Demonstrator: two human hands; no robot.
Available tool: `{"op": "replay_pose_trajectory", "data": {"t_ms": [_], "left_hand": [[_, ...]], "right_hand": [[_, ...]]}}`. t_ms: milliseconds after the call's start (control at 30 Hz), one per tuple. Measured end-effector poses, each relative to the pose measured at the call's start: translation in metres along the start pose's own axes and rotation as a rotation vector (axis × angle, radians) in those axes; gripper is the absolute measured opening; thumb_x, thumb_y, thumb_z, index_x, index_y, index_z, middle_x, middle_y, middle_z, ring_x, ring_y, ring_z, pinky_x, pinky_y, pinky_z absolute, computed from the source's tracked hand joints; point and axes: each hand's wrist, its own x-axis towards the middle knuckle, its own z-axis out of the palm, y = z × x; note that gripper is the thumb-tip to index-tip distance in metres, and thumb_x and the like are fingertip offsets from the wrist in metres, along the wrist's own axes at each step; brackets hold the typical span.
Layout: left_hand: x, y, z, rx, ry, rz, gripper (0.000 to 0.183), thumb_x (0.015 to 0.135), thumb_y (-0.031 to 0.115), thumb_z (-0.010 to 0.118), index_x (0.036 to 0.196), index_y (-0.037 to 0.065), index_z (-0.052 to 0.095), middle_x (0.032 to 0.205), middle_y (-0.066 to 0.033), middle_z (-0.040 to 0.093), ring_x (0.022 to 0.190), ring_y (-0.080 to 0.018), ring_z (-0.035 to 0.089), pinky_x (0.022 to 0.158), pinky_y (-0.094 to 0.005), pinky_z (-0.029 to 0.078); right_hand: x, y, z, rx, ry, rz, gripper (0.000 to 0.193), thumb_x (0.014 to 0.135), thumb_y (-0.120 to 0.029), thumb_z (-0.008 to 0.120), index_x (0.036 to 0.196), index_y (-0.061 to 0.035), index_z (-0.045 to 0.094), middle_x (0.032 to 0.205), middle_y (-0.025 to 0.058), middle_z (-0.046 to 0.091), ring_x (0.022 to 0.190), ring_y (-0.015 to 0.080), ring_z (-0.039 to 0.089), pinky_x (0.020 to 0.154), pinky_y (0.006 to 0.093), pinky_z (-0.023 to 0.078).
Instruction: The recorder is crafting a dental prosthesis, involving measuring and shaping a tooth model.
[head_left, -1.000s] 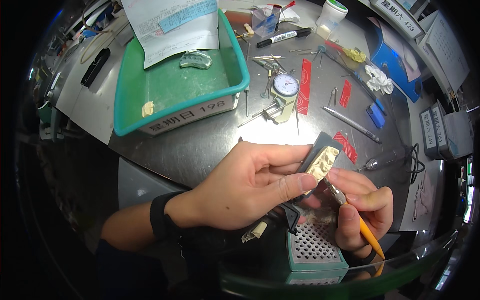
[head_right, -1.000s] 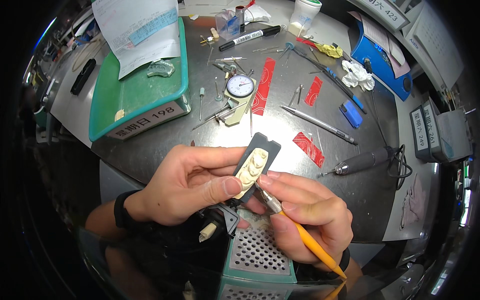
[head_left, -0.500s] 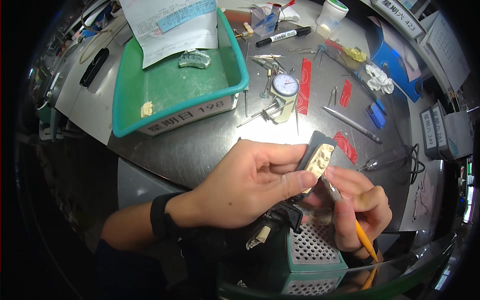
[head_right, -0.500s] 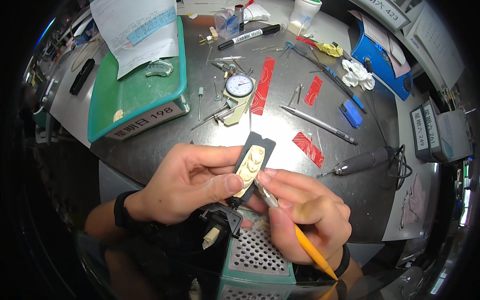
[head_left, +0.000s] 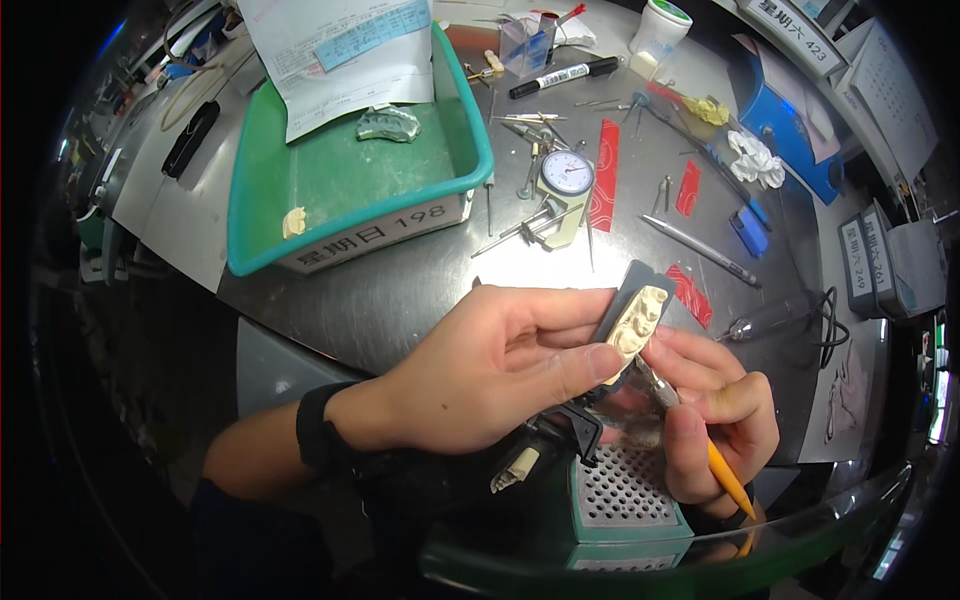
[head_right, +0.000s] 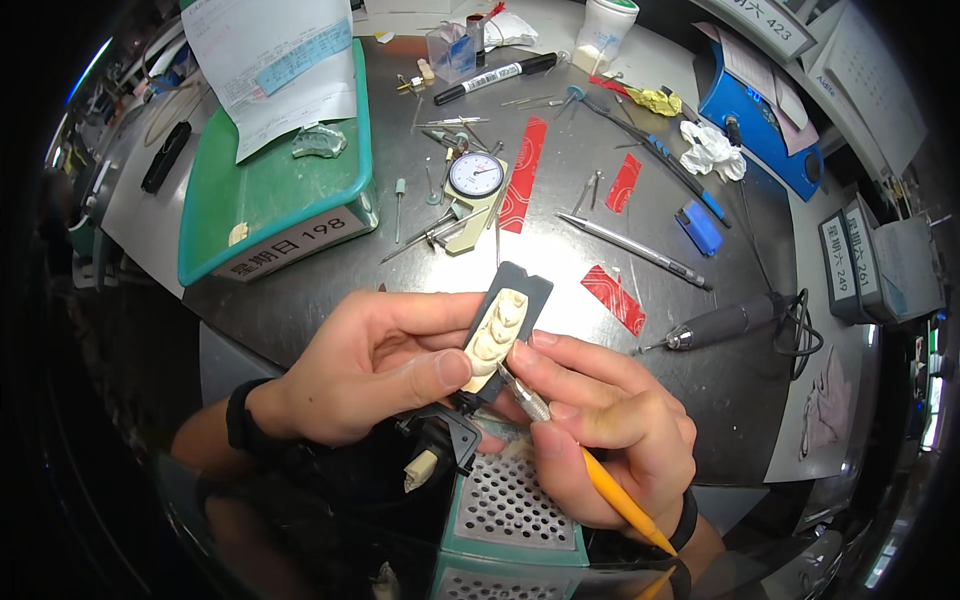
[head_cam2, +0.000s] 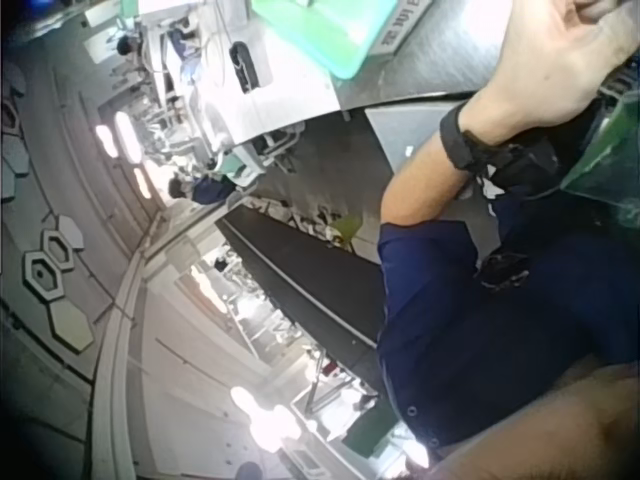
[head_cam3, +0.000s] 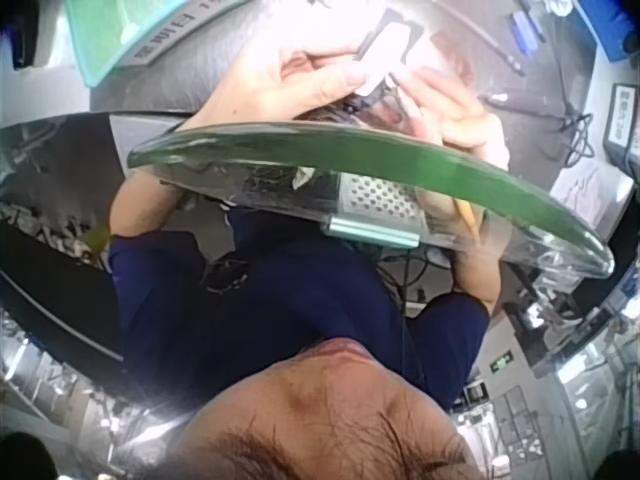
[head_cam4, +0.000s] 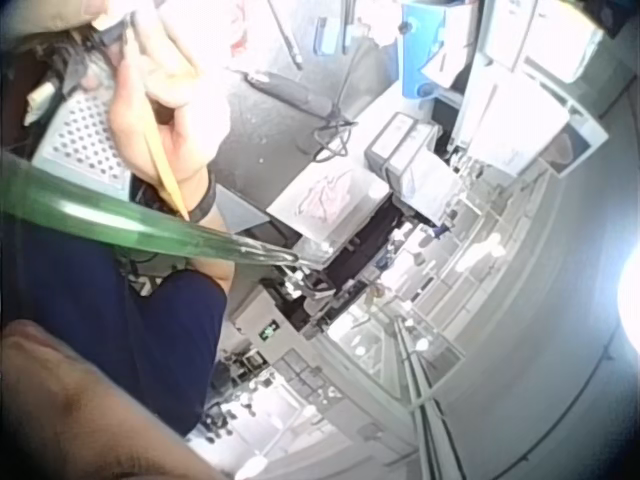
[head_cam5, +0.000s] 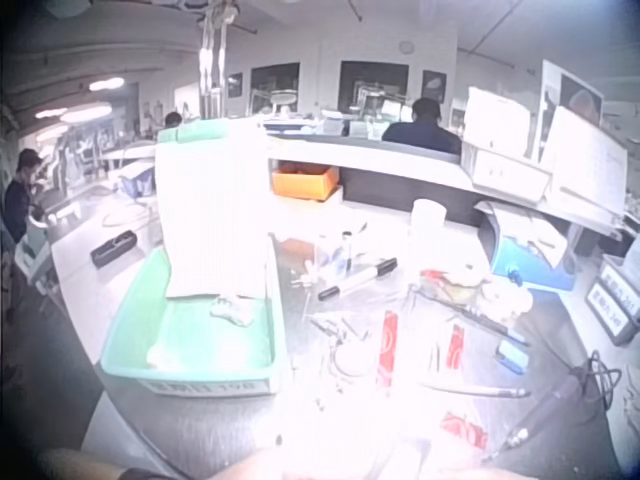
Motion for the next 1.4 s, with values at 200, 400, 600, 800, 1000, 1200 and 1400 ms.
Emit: {"op": "replay_pose_trajectory", "data": {"t_ms": [200, 400, 600, 800, 1000, 1200, 1400], "left_hand": [[-0.001, 0.000, 0.002, -0.079, -0.033, -0.024, 0.058, 0.097, -0.001, 0.056, 0.146, -0.013, 0.027, 0.140, -0.0240, 0.048, 0.128, -0.0258, 0.051, 0.108, -0.0363, 0.044], [-0.002, -0.002, -0.001, -0.046, -0.041, -0.021, 0.059, 0.095, -0.005, 0.056, 0.146, -0.013, 0.027, 0.143, -0.0236, 0.046, 0.129, -0.0260, 0.050, 0.109, -0.0364, 0.043], [-0.002, -0.001, 0.001, -0.050, -0.015, -0.022, 0.060, 0.093, -0.007, 0.058, 0.146, -0.012, 0.028, 0.143, -0.0237, 0.045, 0.129, -0.0254, 0.050, 0.105, -0.0348, 0.047], [-0.003, -0.002, 0.005, -0.027, 0.033, -0.007, 0.060, 0.091, -0.010, 0.060, 0.144, -0.012, 0.033, 0.138, -0.0230, 0.051, 0.123, -0.0237, 0.055, 0.102, -0.0330, 0.049], [-0.005, 0.000, 0.006, 0.054, 0.067, -0.011, 0.058, 0.088, -0.011, 0.063, 0.141, -0.013, 0.038, 0.128, -0.0228, 0.059, 0.117, -0.0219, 0.059, 0.099, -0.0317, 0.050], [-0.005, -0.008, 0.007, 0.072, 0.151, 0.045, 0.054, 0.086, 0.000, 0.073, 0.135, -0.009, 0.050, 0.112, -0.0140, 0.069, 0.101, -0.0110, 0.063, 0.084, -0.0222, 0.053], [-0.006, -0.010, 0.004, 0.208, 0.180, 0.037, 0.052, 0.084, 0.000, 0.075, 0.131, -0.009, 0.054, 0.102, -0.0107, 0.071, 0.092, -0.0065, 0.063, 0.077, -0.0192, 0.051]], "right_hand": [[-0.003, -0.001, -0.009, -0.093, -0.058, -0.087, 0.020, 0.085, -0.001, 0.070, 0.093, 0.0001, 0.051, 0.102, 0.0321, 0.068, 0.107, 0.0412, 0.066, 0.088, 0.0436, 0.056], [0.000, 0.005, -0.013, -0.105, -0.113, -0.235, 0.023, 0.084, -0.002, 0.072, 0.095, 0.0006, 0.052, 0.100, 0.0318, 0.069, 0.103, 0.0413, 0.068, 0.086, 0.0430, 0.056], [0.004, 0.004, -0.017, -0.147, -0.170, -0.263, 0.028, 0.079, 0.000, 0.076, 0.096, 0.0016, 0.054, 0.098, 0.0308, 0.069, 0.098, 0.0405, 0.070, 0.082, 0.0421, 0.058], [0.008, 0.003, -0.018, -0.175, -0.186, -0.323, 0.031, 0.075, 0.002, 0.079, 0.096, 0.0027, 0.057, 0.097, 0.0286, 0.070, 0.097, 0.0400, 0.070, 0.080, 0.0416, 0.059], [0.008, -0.003, -0.020, -0.206, -0.202, -0.296, 0.032, 0.074, 0.001, 0.081, 0.096, 0.0025, 0.058, 0.097, 0.0276, 0.070, 0.096, 0.0396, 0.071, 0.081, 0.0405, 0.059], [0.006, -0.001, -0.019, -0.176, -0.181, -0.264, 0.030, 0.075, 0.001, 0.080, 0.097, 0.0027, 0.059, 0.097, 0.0282, 0.070, 0.096, 0.0397, 0.071, 0.082, 0.0411, 0.059], [0.007, -0.001, -0.021, -0.142, -0.198, -0.257, 0.029, 0.076, 0.000, 0.079, 0.097, 0.0036, 0.058, 0.096, 0.0303, 0.069, 0.096, 0.0404, 0.070, 0.083, 0.0428, 0.058]]}}
